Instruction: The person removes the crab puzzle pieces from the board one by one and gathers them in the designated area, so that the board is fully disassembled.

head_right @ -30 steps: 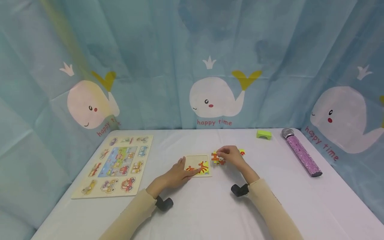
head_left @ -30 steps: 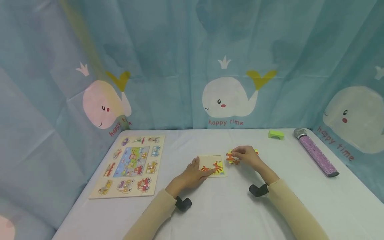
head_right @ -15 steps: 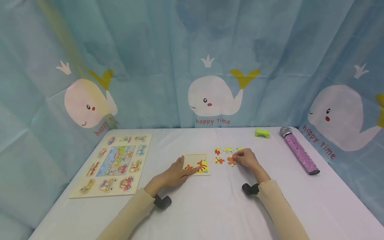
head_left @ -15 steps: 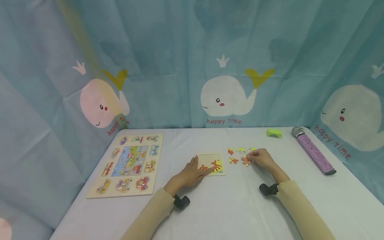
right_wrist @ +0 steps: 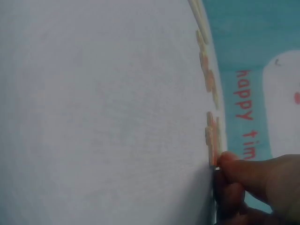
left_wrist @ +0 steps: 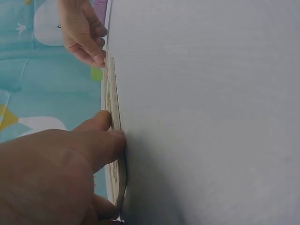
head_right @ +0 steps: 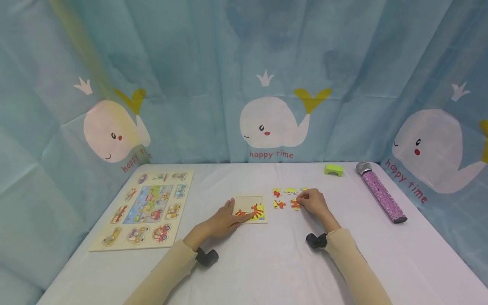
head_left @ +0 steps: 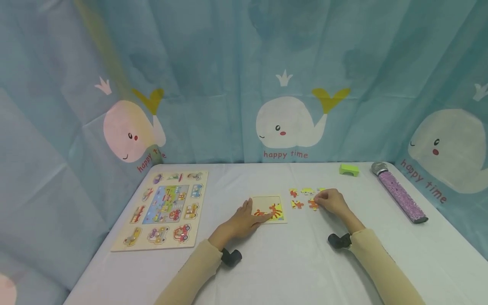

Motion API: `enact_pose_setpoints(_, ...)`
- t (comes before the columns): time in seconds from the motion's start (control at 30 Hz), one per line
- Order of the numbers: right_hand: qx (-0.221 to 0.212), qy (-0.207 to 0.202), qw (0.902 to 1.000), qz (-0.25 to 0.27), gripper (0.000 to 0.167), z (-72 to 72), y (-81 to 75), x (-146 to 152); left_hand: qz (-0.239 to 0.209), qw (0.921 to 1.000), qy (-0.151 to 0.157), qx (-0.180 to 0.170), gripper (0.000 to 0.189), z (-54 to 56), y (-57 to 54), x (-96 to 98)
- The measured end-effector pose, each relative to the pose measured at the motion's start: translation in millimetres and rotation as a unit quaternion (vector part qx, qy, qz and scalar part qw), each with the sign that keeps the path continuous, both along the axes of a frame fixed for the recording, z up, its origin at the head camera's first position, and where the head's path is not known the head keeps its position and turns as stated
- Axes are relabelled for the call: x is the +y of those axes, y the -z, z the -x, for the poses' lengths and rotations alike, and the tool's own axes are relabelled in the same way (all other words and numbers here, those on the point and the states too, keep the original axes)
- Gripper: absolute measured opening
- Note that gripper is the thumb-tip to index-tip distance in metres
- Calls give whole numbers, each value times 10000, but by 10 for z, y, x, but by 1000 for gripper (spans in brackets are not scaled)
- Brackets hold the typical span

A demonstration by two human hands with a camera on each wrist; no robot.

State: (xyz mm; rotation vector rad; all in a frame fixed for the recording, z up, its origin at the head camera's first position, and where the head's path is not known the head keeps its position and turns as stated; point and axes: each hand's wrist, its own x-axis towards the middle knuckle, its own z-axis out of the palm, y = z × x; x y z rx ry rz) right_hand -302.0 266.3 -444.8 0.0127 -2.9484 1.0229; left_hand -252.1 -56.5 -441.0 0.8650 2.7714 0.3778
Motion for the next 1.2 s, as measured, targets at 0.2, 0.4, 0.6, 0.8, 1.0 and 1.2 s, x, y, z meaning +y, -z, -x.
enact_pose_setpoints(0.2,88,-476,9984,277,16,17,-80,-251,153,9998,-75,57,45,37,12,6)
enact_pose_setpoints(0.4,123,-1525,9878,282,12,36,-128,-694,147,9998,-14,165,45,10,-27,1)
enact_pose_setpoints(0.6,-146,-1928,9811,-13,16,36,-91,-1012,313,9994,45,145,46,-9,-9,38)
enact_pose_setpoints(0.8,-423,-1686,9842,-336,15,4,-13,-1150,353,9993,30,114,46,-30,48,57)
enact_pose_setpoints(1.0,-304,-1746,9834,-394,16,1,-36,-1176,439,9989,-85,135,46,-29,19,53)
enact_pose_setpoints(1.2,-231,-1767,9831,-412,15,12,-29,-1182,407,9990,-153,132,46,-26,17,41)
